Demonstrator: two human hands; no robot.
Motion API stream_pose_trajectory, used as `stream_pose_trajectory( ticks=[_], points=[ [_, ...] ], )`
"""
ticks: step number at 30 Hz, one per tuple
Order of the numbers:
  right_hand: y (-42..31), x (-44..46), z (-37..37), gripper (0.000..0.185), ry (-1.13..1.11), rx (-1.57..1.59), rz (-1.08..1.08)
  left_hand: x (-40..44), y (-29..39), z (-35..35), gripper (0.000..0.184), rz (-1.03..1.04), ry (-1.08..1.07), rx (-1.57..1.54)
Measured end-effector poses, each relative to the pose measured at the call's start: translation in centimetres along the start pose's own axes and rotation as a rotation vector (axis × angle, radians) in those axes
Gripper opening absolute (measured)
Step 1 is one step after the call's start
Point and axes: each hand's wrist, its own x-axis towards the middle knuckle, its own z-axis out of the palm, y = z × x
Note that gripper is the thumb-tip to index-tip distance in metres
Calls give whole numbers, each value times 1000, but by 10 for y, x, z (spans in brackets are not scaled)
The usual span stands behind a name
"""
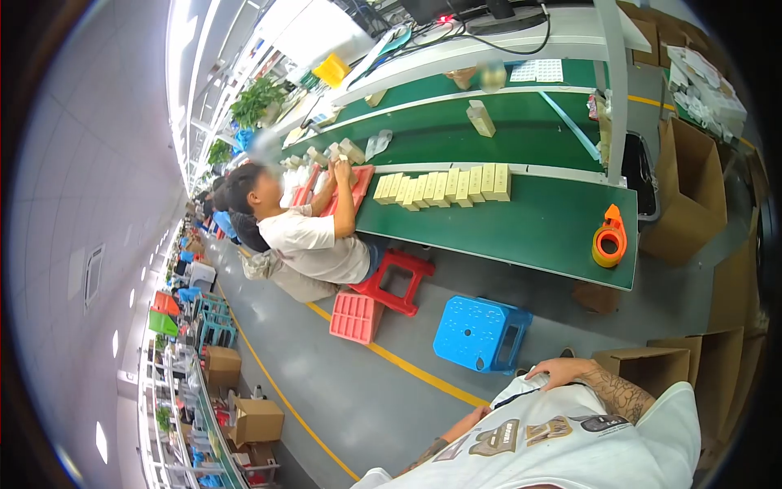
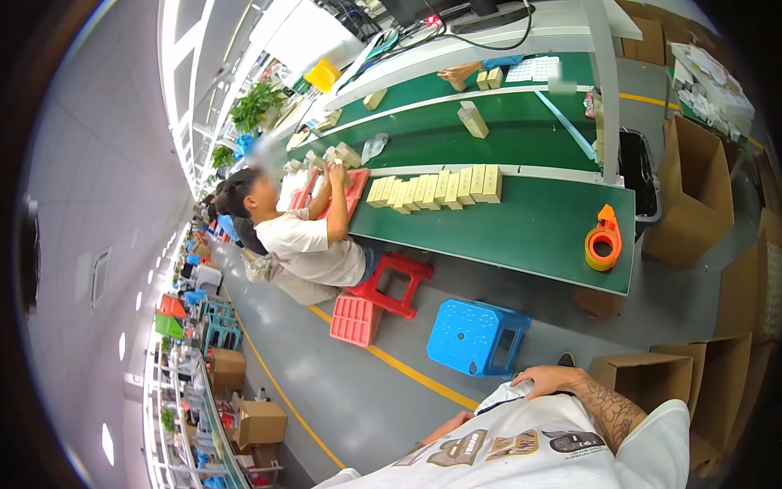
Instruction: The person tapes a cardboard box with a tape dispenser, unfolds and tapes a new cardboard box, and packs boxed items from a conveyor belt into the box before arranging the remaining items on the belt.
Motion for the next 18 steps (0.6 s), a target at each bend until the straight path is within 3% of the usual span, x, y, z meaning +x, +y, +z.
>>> stream_pose_trajectory(
  ticks=[11, 18],
  points=[
    [5, 38, 10, 43, -218, 111, 80, 9, -12, -9, 30, -45, -9, 134],
    [8, 42, 16, 38, -165, 110, 55, 19, -14, -19, 32, -87, 4, 213]
  ],
)
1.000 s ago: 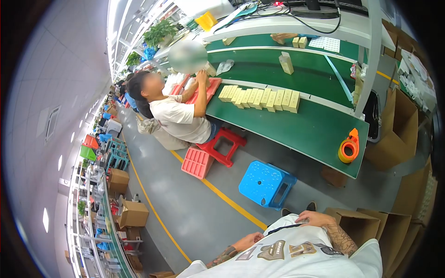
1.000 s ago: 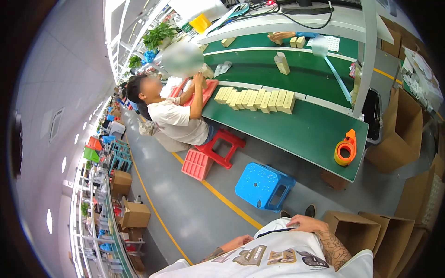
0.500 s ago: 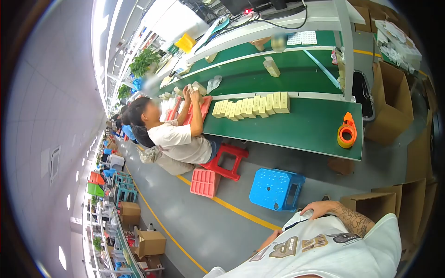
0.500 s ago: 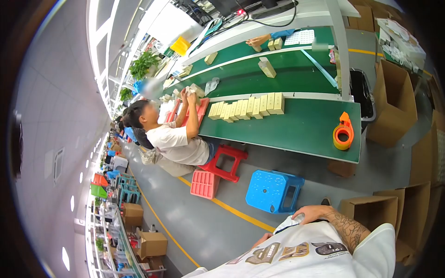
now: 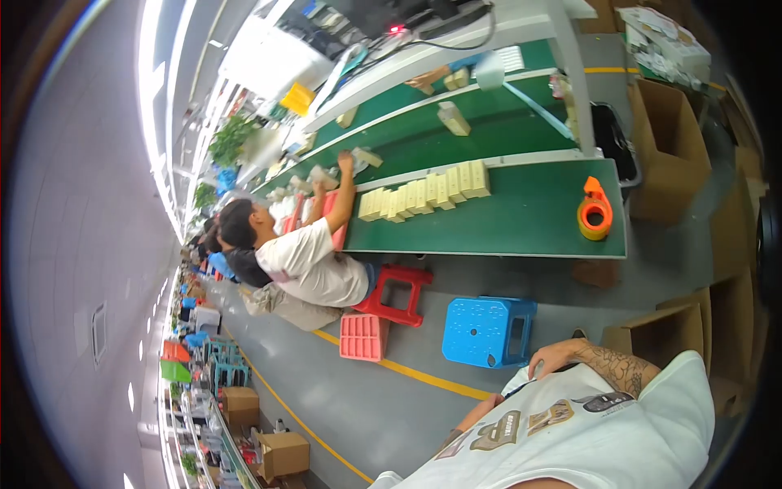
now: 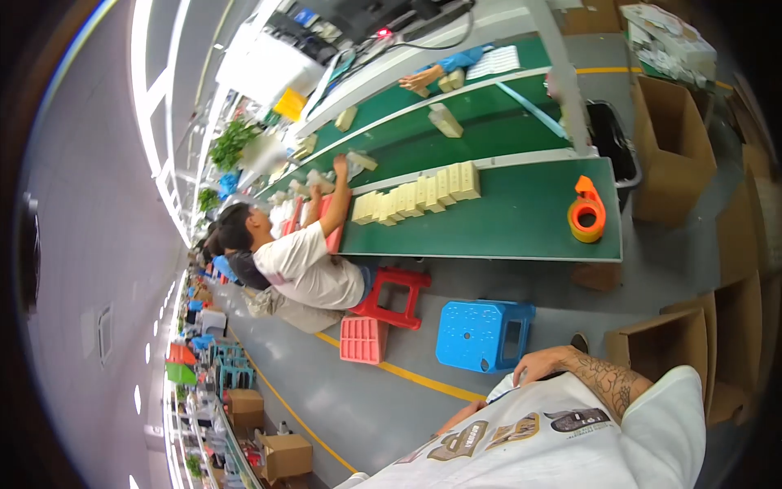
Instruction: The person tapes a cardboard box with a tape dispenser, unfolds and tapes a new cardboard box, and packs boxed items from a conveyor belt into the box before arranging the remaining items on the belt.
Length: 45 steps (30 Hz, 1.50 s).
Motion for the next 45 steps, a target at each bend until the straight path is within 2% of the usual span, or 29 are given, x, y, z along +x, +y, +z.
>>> stream_pose_trajectory(
  ticks=[2, 4, 10, 13, 14, 17, 22, 28, 31, 33, 35, 37, 38, 40, 41, 45],
  points=[
    [7, 1, 5, 38, 59, 40, -25, 12, -17, 7, 32, -13, 6, -3],
    [9, 5, 6, 40, 12, 86, 23, 26, -50, 20, 33, -27, 51, -69],
    [-8, -2, 6, 49, 0, 88, 41, 22, -49, 19, 34, 66, 154, -116],
    [-9, -5, 13, 56, 178, 96, 19, 36, -51, 22, 41, -171, 214, -351],
    [-8, -5, 14, 56, 177, 107, 28, 37, -52, 24, 41, -176, 201, -354],
    [-9, -3, 8, 63, 77, 99, 86, 32, -38, 16, 47, -56, 124, -248],
    [-17, -16, 7, 62, 109, 161, 9, 35, -28, 9, 45, 5, 61, -328],
    [-7, -21, -5, 52, 84, 174, -22, 35, -10, -1, 41, 78, -9, -209],
    [-24, -24, -1, 48, 63, 211, -80, 27, 4, -11, 40, 218, -36, -105],
    [-31, -34, -12, 46, 86, 214, -191, 22, 19, -20, 39, 553, 22, 23],
    [-26, -50, -15, 47, 111, 182, -124, 25, 42, -30, 38, 798, 68, 97],
    [-22, -58, -14, 49, 152, 107, -42, 26, 93, -45, 37, 271, -255, 56],
    [-21, -60, -15, 49, 126, 100, -36, 28, 103, -42, 37, 266, -242, 33],
    [-22, -61, -15, 49, 224, -73, 18, 28, 116, -38, 35, 329, -74, 147],
    [-23, -62, -13, 48, 276, -155, 43, 29, 116, -37, 35, 318, -70, 133],
    [-21, -63, -18, 50, 299, -215, 51, 42, 101, -33, 36, 252, 64, 247]
  ],
)
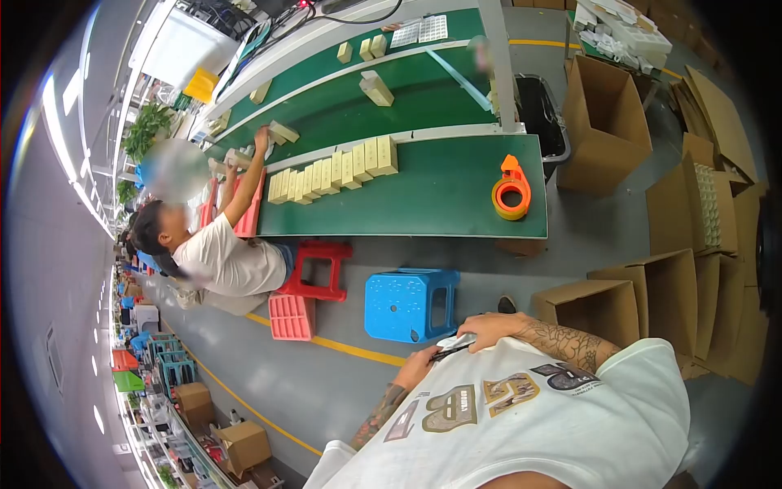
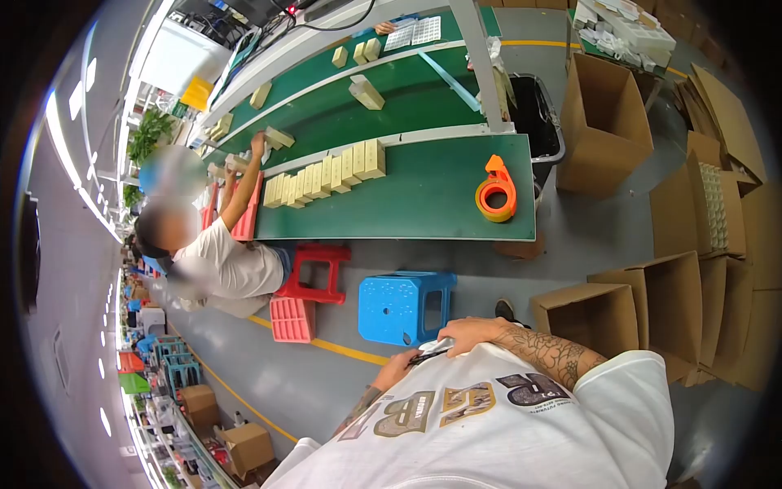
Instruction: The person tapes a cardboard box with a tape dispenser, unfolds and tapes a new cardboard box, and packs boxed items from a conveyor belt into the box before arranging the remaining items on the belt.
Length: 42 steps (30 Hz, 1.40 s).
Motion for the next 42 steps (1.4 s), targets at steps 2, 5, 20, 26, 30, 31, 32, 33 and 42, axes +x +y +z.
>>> stream_pose_trajectory(
  ticks=[2, 5, 20, 26, 30, 31, 32, 33, 42],
  points=[
    [-2, 0, -5, 47, 27, -28, 11, 3, -2, 5, 33, -12, 64, -38],
    [-8, 0, -7, 41, 77, -67, 19, -7, 11, 5, 31, -58, 98, -107],
    [-1, -26, -29, 28, -23, -219, -82, -5, 50, 16, 36, -267, 72, -134],
    [17, -27, -37, 30, 17, 1, -120, 0, 54, 10, 32, -222, 40, -65],
    [13, -32, -44, 30, 17, 60, -109, -5, 60, -9, 31, -132, 26, -30],
    [12, -35, -44, 30, 14, 69, -103, -4, 61, -12, 31, -85, 33, -23],
    [13, -37, -45, 30, 12, 77, -97, -2, 60, -14, 31, -79, 29, -21],
    [15, -36, -41, 30, 20, 78, -93, 0, 58, -17, 31, -102, -15, -25],
    [23, -25, -51, 32, 180, 424, 47, 53, 42, -66, 32, -79, -177, -95]
  ],
)
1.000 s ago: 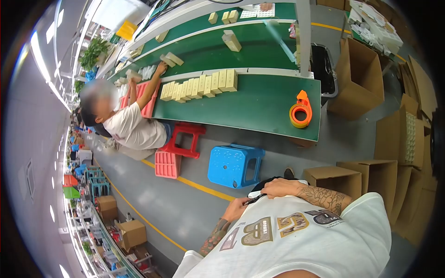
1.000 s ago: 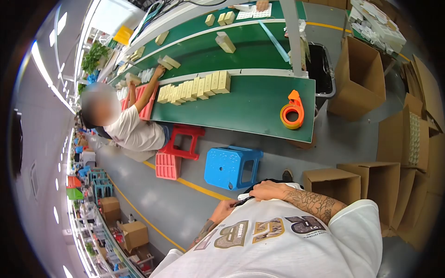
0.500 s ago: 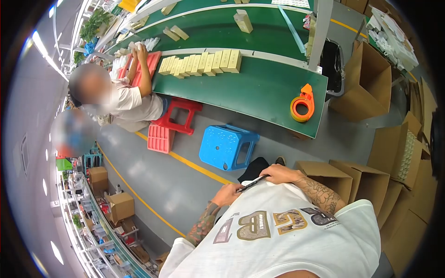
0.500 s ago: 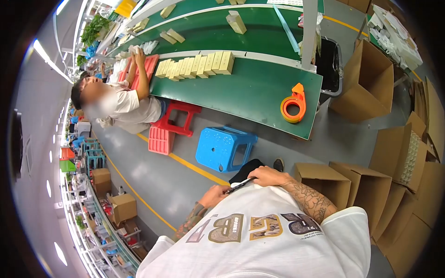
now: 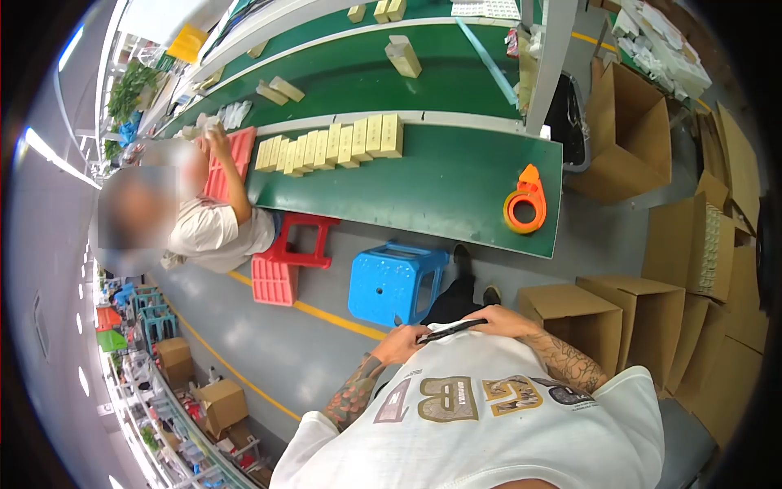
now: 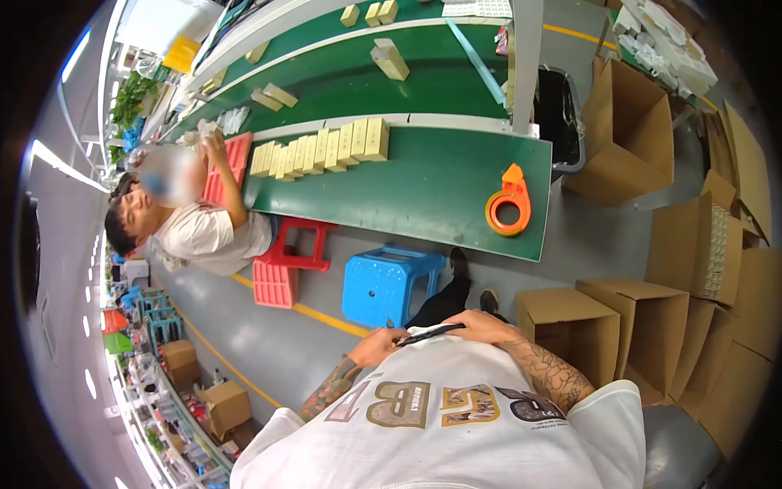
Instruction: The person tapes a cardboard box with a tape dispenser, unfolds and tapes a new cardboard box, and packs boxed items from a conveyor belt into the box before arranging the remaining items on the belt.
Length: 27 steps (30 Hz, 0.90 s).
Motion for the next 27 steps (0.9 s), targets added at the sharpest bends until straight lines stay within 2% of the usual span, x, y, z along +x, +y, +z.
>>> stream_pose_trajectory(
  ticks=[3, 6, 11, 13, 14, 15, 17, 19, 23, 27],
  points=[
    [-11, 9, -6, 31, 134, -50, -87, 7, -1, -29, 33, 86, -1, 37],
    [-30, 28, -10, 30, 116, -119, 46, 16, -12, -47, 36, 138, -16, 47],
    [5, 69, 0, 28, 235, -74, 31, 39, -31, -71, 31, 70, -31, 84],
    [2, 70, -2, 26, 174, 94, 205, 44, -29, -85, 28, 79, -77, 93],
    [-3, 79, -19, 25, 144, 142, 269, 50, -31, -90, 28, 95, -27, 97],
    [-8, 90, -33, 25, 141, 90, 237, 56, -40, -88, 30, 149, -22, 116],
    [-10, 96, -38, 23, 82, 235, 352, 62, -46, -88, 33, 202, 13, 131],
    [0, 104, -44, 23, 45, 207, 335, 67, -42, -92, 37, 150, -73, 170],
    [-16, 103, -48, 24, 49, 164, 322, 54, -29, -96, 41, 56, -74, 73],
    [-14, 105, -44, 27, 37, 136, 288, 44, -33, -92, 41, 70, -3, 4]
  ],
)
